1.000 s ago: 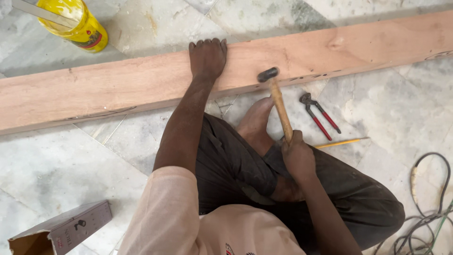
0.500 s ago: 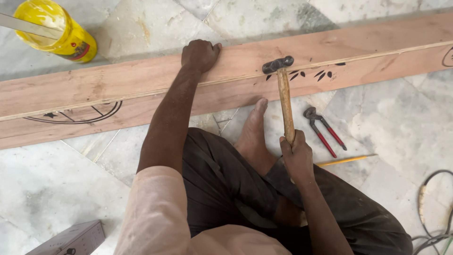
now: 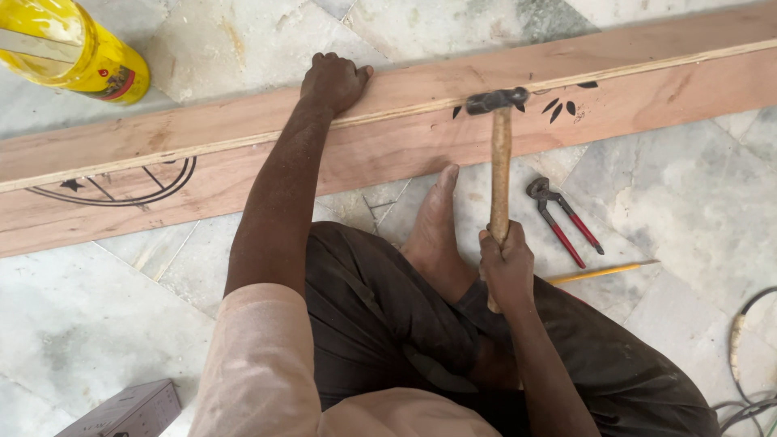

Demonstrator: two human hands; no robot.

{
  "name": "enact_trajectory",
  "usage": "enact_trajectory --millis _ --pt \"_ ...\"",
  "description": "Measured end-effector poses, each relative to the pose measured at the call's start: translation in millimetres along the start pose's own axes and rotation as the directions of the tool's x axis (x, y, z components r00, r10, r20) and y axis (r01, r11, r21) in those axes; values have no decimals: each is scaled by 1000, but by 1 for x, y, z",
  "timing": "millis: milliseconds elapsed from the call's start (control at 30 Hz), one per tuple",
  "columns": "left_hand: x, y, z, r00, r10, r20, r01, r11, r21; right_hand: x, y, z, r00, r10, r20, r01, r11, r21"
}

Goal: The person sits on the floor and hammers nails into a long wooden plank. They use a hammer to drive nails into the wood and occasionally use pliers to adjust the nails.

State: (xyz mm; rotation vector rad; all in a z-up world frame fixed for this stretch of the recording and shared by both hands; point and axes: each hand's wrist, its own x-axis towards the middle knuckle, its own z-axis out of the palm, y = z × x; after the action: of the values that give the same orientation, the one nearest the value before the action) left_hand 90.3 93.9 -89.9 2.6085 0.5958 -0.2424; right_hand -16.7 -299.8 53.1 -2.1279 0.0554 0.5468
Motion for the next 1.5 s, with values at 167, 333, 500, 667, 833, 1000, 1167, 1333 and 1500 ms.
enact_trajectory --millis 167,333,500,667,833,1000,1167,1333,1500 --pt "-13 14 -8 997 -16 -73 17 1000 14 11 27 -9 997 -21 -68 38 967 251" --pt "-114 90 25 638 -89 -765 -421 791 -443 27 45 -19 994 -72 -87 106 852 512" --pt "-230 152 117 852 -432 295 51 -493 -869 35 54 -24 996 -1 -88 53 801 596" --pt "-180 135 148 792 -442 421 -122 -791 -600 19 49 -27 994 -91 -63 110 831 544" --pt "-168 136 160 765 -472 437 -145 -789 -598 -5 12 -34 975 -212 -63 221 950 221" --pt "-174 135 160 785 -439 436 -3 -707 -707 -15 9 -35 920 -384 -79 351 896 -272" --pt "-165 130 165 789 -407 461 -116 -835 -538 -10 18 -28 986 -165 -24 155 959 -236" --pt "-160 126 178 794 -392 465 -210 -894 -395 40 53 -15 997 -78 4 66 877 475" --pt "-166 131 163 782 -394 483 -203 -894 -399 141 94 14 995 -83 -48 81 460 884"
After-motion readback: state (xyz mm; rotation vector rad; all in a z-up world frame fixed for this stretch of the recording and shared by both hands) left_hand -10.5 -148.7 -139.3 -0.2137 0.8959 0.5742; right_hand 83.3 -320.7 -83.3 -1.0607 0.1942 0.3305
